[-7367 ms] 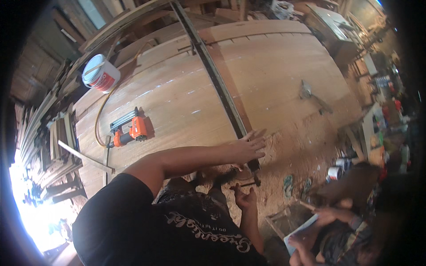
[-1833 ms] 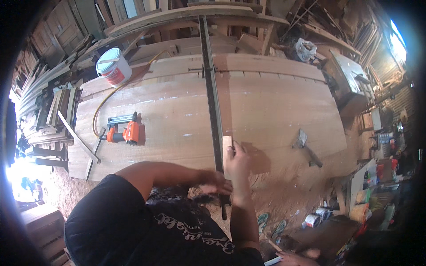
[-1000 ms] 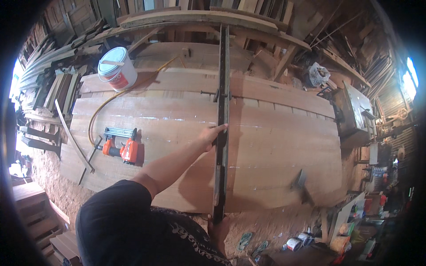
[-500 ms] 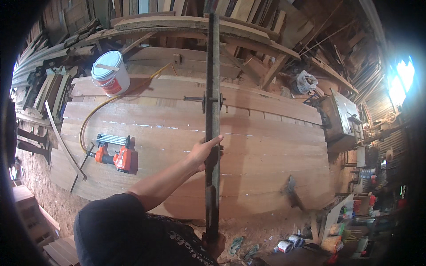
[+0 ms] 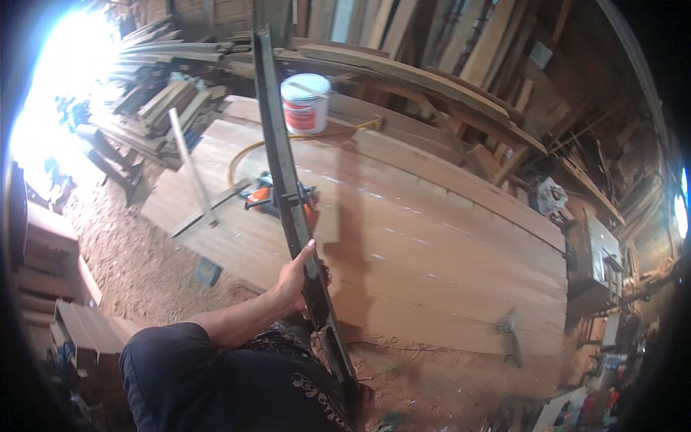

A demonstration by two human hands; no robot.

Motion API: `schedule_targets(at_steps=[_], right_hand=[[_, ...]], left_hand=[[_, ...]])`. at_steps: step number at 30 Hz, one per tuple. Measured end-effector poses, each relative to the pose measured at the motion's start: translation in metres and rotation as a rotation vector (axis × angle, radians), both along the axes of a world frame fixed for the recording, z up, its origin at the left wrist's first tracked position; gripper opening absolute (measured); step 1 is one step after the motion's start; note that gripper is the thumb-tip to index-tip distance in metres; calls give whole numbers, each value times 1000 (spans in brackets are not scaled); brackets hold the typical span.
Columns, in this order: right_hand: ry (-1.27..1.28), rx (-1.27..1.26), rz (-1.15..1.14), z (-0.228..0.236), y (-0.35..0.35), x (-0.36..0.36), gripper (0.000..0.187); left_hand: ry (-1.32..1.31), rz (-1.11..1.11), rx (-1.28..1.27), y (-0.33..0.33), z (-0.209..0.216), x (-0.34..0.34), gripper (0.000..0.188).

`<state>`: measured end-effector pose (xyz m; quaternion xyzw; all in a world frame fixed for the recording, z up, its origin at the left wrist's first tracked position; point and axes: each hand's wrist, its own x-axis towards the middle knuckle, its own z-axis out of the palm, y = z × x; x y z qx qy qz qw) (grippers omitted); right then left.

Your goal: The person uses a pneumatic nail gun to fasten wooden planks and a metal strip onto a large wooden panel. He also uses a metal ruler to measure and align the wood pieces during the assembly process.

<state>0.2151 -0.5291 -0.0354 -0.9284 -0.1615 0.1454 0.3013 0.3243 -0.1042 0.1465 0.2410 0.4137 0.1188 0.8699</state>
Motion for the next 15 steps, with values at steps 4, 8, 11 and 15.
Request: schedule_targets(at_steps=[4, 8, 11, 15], right_hand=[[92, 29, 199, 34, 12, -31, 39], [130, 23, 265, 60, 13, -63, 41], [203, 28, 421, 87, 36, -73, 42], [51, 34, 545, 67, 54, -84, 46]], left_hand=[[67, 242, -22, 11, -16, -121, 56], [125, 411, -28, 9, -19, -193, 60], [146, 578, -7, 22, -42, -284, 60], [211, 613, -67, 41, -42, -344, 66]])
